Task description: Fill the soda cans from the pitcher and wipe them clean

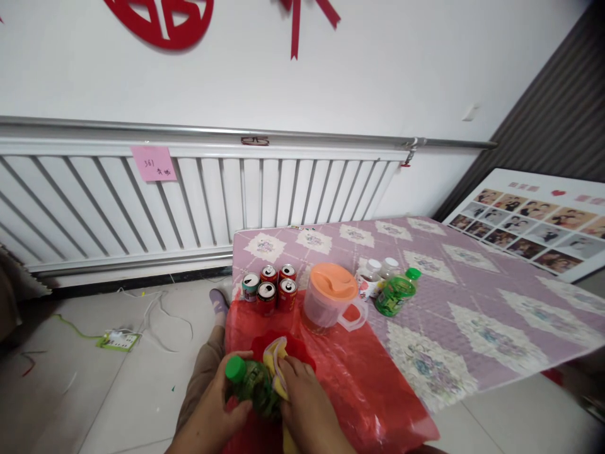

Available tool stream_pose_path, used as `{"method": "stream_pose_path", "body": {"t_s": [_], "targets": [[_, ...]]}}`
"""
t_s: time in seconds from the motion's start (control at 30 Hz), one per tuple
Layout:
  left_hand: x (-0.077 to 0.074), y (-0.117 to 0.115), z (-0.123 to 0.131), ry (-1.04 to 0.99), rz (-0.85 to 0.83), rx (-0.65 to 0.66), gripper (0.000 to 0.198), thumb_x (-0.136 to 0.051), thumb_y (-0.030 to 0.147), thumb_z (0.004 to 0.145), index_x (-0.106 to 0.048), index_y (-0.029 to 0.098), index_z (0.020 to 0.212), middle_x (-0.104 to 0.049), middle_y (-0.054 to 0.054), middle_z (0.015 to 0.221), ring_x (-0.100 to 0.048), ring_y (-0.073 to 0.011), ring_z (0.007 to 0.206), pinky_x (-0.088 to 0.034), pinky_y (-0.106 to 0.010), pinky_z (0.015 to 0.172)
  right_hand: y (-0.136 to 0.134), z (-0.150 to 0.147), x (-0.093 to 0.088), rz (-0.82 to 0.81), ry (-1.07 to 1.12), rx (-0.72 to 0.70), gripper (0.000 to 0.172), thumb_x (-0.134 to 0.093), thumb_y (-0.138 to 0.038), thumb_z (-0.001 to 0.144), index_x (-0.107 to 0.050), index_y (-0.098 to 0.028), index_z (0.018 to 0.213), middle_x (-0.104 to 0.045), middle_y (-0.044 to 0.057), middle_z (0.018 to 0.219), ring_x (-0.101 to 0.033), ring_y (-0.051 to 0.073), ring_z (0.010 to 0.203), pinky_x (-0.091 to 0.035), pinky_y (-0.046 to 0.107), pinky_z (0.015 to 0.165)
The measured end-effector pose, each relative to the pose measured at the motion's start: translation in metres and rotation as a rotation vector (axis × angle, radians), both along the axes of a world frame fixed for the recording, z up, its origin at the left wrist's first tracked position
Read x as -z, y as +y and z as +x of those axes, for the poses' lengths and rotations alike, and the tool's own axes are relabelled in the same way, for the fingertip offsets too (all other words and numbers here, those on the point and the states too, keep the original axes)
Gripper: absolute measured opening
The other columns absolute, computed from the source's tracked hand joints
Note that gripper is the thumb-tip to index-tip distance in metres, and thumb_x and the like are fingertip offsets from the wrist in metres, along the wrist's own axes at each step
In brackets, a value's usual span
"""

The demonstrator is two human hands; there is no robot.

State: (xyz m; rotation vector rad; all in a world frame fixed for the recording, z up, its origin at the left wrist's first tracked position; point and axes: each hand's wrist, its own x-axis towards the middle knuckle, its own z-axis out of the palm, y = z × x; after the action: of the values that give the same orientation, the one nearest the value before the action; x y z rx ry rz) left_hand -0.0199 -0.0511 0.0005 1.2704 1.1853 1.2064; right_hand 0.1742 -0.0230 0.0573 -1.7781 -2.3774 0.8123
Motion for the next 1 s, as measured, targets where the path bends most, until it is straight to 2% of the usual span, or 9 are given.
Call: {"method": "stream_pose_path", "body": {"t_s": [0.13,0.27,0.37,0.5,0.63,0.77,0.9,1.0], "targets": [[-0.001,-0.002,0.003,-0.008,-0.026,0.014,0.064,-0.071,0.025,0.071,-0.048,0.022,0.131,-0.062,-0.013,0.128,-0.062,-0.0317,0.120,-0.050,-0.045,0.105,0.001,0.000,0.006,-0.016,-0.069,0.028,0.073,-0.045,0.002,0.073,-0.054,-0.014,0.143,-0.055,0.013,0.146,-0.051,0.030,0.132,-0.043,0.040,0.107],[0.001,-0.007,0.011,0.074,-0.022,-0.084,0.066,-0.074,0.026,0.065,-0.050,0.021,0.126,-0.066,-0.013,0.120,-0.066,-0.0335,0.111,-0.054,-0.047,0.100,-0.001,-0.001,0.001,0.029,-0.009,0.017,0.074,-0.047,0.000,0.072,-0.054,-0.018,0.143,-0.053,0.010,0.149,-0.048,0.028,0.134,-0.041,0.039,0.110],[-0.001,-0.010,0.016,0.138,-0.030,-0.156,0.063,-0.074,0.020,0.061,-0.054,0.022,0.121,-0.066,-0.012,0.122,-0.065,-0.0336,0.114,-0.054,-0.047,0.100,-0.004,-0.003,-0.008,0.077,0.090,-0.002,0.080,-0.050,-0.001,0.067,-0.053,-0.021,0.144,-0.051,0.007,0.151,-0.046,0.027,0.136,-0.037,0.039,0.114],[-0.003,-0.010,0.019,0.137,0.009,-0.156,0.059,-0.072,0.016,0.060,-0.059,0.024,0.117,-0.069,-0.010,0.120,-0.066,-0.0330,0.112,-0.055,-0.046,0.100,-0.006,-0.006,-0.020,0.092,0.166,-0.043,0.081,-0.050,-0.002,0.065,-0.053,-0.020,0.144,-0.049,0.008,0.153,-0.044,0.026,0.137,-0.034,0.040,0.116],[-0.003,-0.007,0.016,0.101,0.072,-0.102,0.057,-0.074,0.019,0.061,-0.059,0.023,0.116,-0.069,-0.012,0.115,-0.067,-0.0329,0.106,-0.057,-0.046,0.095,-0.004,-0.004,-0.020,0.084,0.174,-0.046,0.080,-0.048,0.000,0.066,-0.054,-0.019,0.143,-0.051,0.008,0.151,-0.046,0.025,0.136,-0.036,0.039,0.115],[-0.019,-0.004,0.004,0.060,0.085,-0.052,0.057,-0.077,0.026,0.065,-0.058,0.022,0.119,-0.066,-0.012,0.117,-0.065,-0.0316,0.110,-0.053,-0.045,0.098,0.000,0.005,-0.009,0.085,0.194,-0.041,0.076,-0.047,0.000,0.067,-0.057,-0.016,0.141,-0.053,0.012,0.148,-0.047,0.026,0.135,-0.035,0.039,0.115],[-0.044,-0.002,-0.008,-0.010,0.054,0.005,0.058,-0.081,0.036,0.067,-0.058,0.023,0.119,-0.066,-0.011,0.116,-0.068,-0.0284,0.101,-0.058,-0.038,0.088,0.003,0.019,0.004,0.096,0.342,-0.034,0.072,-0.045,-0.003,0.068,-0.059,-0.017,0.137,-0.058,0.011,0.143,-0.051,0.023,0.132,-0.036,0.039,0.114],[-0.054,-0.001,-0.015,-0.048,0.065,-0.034,0.062,-0.083,0.045,0.067,-0.058,0.022,0.118,-0.066,-0.012,0.119,-0.068,-0.0288,0.102,-0.058,-0.036,0.086,0.005,0.029,0.015,0.074,0.460,-0.012,0.071,-0.045,-0.005,0.067,-0.059,-0.018,0.136,-0.059,0.010,0.142,-0.052,0.022,0.133,-0.034,0.040,0.115]]}}
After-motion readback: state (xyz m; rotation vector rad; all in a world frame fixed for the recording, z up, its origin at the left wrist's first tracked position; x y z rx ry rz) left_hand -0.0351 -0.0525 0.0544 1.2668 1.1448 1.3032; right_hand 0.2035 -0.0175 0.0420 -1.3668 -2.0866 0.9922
